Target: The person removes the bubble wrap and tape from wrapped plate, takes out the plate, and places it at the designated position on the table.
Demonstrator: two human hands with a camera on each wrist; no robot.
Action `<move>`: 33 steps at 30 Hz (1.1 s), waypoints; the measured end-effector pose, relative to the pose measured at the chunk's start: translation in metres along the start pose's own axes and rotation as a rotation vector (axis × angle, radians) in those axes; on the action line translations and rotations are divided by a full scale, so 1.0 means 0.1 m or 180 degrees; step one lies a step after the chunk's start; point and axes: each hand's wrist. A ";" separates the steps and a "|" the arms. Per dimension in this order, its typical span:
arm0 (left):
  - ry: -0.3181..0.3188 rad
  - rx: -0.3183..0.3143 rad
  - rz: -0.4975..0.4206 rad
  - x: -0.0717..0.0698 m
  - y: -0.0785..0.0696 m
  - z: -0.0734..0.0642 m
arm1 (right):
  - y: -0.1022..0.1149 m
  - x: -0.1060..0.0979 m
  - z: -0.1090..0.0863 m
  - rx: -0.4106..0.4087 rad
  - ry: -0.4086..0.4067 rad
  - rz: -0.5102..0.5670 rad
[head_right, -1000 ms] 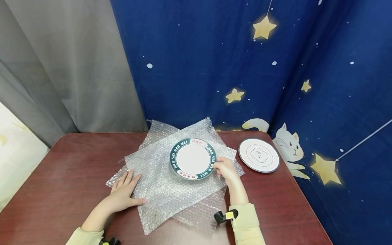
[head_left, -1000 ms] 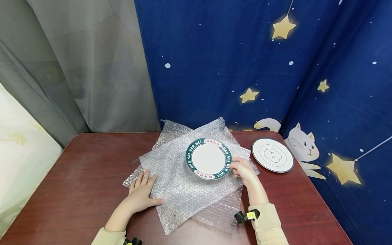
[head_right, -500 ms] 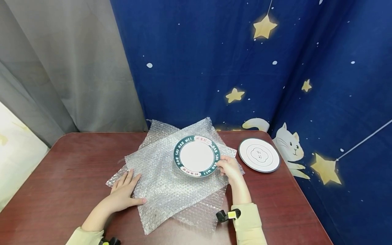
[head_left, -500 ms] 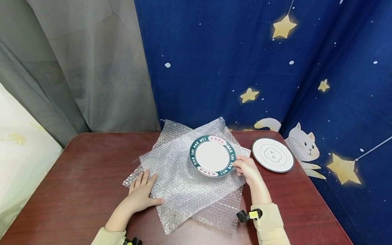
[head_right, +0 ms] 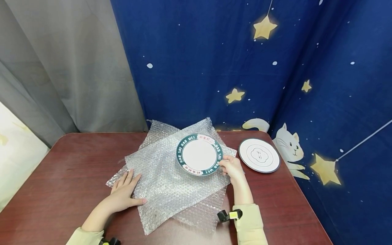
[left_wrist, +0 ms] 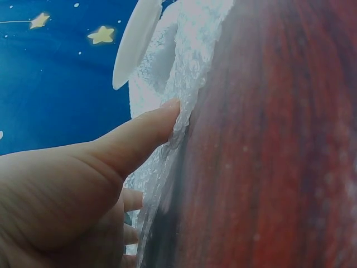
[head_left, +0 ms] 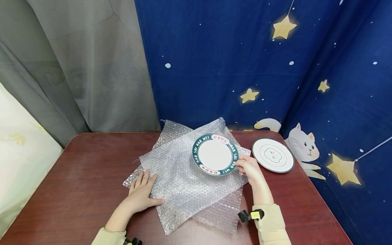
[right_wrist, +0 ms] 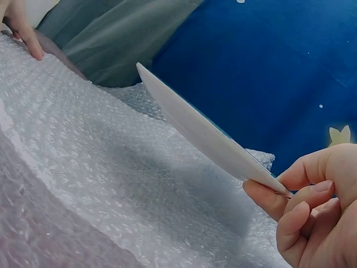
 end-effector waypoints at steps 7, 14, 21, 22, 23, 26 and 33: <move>-0.0008 0.0000 -0.0010 0.00 -0.01 0.00 | 0.01 -0.04 -0.01 -0.0028 -0.0030 0.0106; 0.0025 -0.0026 0.0025 -0.01 -0.02 -0.02 | 0.02 -0.08 -0.02 -0.0036 -0.0083 0.0145; 0.0023 -0.0025 0.0018 -0.01 -0.02 -0.01 | 0.03 -0.12 -0.04 -0.0031 -0.0045 0.0227; 0.0027 -0.0026 0.0008 -0.01 -0.02 -0.01 | 0.03 -0.13 -0.04 -0.0037 -0.0041 0.0240; 0.0023 -0.0020 -0.0004 -0.01 -0.01 -0.01 | 0.03 -0.13 -0.04 -0.0046 -0.0041 0.0249; 0.0026 -0.0024 -0.0034 0.00 0.00 0.00 | 0.04 -0.15 -0.05 -0.0075 -0.0049 0.0269; -0.0023 0.0020 -0.0007 0.02 0.02 0.00 | 0.06 -0.20 -0.07 -0.0071 -0.0091 0.0370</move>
Point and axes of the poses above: each hand's wrist, its own z-axis towards the middle knuckle, its own x-axis out of the palm, y = z × x, and after that the axes turned 5 degrees about x, right-handed
